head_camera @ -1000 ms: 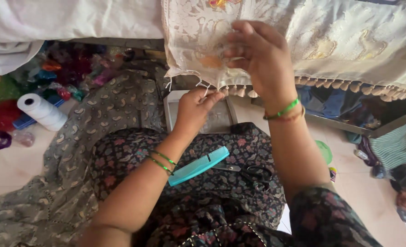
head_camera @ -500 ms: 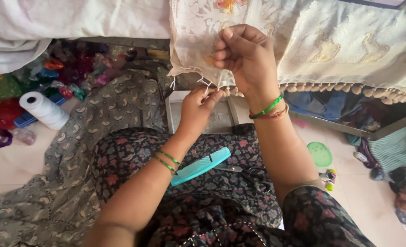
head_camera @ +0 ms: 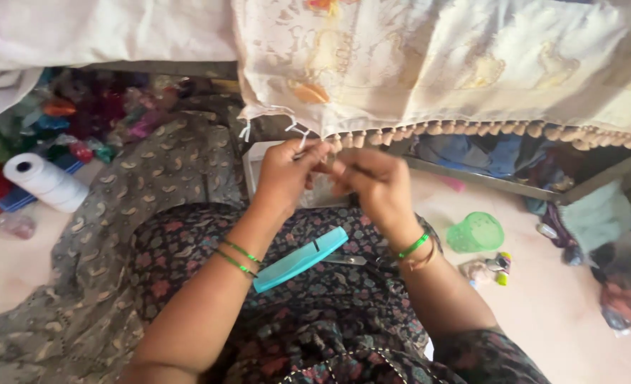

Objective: The recorder is knotting and trimming fabric tassels/fringes on a decorative textile.

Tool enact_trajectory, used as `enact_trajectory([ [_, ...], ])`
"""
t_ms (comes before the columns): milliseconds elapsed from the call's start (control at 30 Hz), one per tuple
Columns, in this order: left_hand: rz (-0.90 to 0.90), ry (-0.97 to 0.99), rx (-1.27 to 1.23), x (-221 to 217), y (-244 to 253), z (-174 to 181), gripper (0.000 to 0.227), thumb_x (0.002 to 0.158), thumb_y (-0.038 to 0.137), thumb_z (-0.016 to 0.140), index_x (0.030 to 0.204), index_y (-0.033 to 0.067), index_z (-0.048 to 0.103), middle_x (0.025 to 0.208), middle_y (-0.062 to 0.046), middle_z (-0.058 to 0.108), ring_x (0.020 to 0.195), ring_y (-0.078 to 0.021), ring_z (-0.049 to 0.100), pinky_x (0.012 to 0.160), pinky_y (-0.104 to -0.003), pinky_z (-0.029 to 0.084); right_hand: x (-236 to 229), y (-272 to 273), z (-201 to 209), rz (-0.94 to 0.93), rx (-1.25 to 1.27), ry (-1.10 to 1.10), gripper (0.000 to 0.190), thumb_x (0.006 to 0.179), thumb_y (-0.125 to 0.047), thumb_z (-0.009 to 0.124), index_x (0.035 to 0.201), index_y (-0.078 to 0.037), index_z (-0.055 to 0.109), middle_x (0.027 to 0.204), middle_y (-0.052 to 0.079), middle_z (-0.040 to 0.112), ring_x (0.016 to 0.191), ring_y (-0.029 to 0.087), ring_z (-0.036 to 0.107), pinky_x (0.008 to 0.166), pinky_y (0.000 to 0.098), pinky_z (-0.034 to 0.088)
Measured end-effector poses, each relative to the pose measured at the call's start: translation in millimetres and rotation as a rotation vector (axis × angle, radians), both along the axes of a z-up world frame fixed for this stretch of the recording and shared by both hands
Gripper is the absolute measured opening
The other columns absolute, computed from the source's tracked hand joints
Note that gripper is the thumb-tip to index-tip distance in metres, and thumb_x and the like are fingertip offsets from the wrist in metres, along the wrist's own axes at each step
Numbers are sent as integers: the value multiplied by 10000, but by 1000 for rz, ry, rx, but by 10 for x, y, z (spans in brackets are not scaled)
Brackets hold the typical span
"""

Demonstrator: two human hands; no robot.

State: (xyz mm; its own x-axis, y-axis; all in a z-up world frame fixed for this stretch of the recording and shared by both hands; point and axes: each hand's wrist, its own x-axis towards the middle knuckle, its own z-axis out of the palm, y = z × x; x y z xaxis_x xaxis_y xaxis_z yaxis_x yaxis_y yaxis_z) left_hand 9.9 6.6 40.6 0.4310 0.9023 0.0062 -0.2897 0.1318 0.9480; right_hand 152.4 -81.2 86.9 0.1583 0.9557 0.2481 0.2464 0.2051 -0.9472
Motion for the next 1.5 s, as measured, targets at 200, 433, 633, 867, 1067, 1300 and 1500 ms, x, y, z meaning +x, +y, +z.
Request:
enact_trajectory([
  [200,-138,-374,-213,97,125,-425,195,1017,146,697,1060,-34,757,895,-50,686,698,-74,593,621,-211,466,335,-170,-494,219,-224,172,130,938,-74,703,963,43,752,844,139,728,760,188,709,688,292,575],
  [433,-83,-457,-319,23,160,-325,136,970,101,670,999,-21,723,890,-44,717,691,-67,585,620,-186,482,911,-293,-197,451,364,805,134,1007,-171,652,1029,-71,738,1239,122,723,1233,299,681,1064,476,546],
  [633,-127,-511,-293,-52,193,-266,176,1003,125,669,1017,-43,719,880,-33,667,710,-62,567,633,-169,479,1663,-455,-255,374,586,963,245,1213,-252,545,1089,-114,706,1163,30,736,1080,168,660,1033,345,508],
  [867,-103,-509,-307,-64,192,-254,175,995,132,665,1028,-31,718,923,-38,678,700,-59,555,624,-175,458,1746,-447,-95,406,657,993,254,1190,-283,522,1099,-145,715,1152,-13,739,1069,124,649,1001,308,525],
  [1067,-92,-396,-202,-19,199,-349,189,1004,148,692,1023,-31,748,817,-11,652,659,-50,539,559,-183,399,1357,-224,5,278,605,923,164,1150,-168,585,1109,-67,707,1114,56,726,1010,153,694,885,272,574],
  [1300,-56,-157,-212,34,73,-118,145,950,154,692,998,30,749,826,10,714,579,-53,520,493,-197,385,248,-104,54,210,152,146,206,907,88,714,1098,15,743,1158,128,708,931,219,727,793,332,648],
  [1500,-140,-307,-180,27,166,-340,141,1020,109,618,990,29,730,767,-25,658,583,-84,535,487,-230,403,-110,-49,224,240,304,-542,481,809,14,800,1275,-49,701,1276,110,718,1009,219,739,896,327,609],
])
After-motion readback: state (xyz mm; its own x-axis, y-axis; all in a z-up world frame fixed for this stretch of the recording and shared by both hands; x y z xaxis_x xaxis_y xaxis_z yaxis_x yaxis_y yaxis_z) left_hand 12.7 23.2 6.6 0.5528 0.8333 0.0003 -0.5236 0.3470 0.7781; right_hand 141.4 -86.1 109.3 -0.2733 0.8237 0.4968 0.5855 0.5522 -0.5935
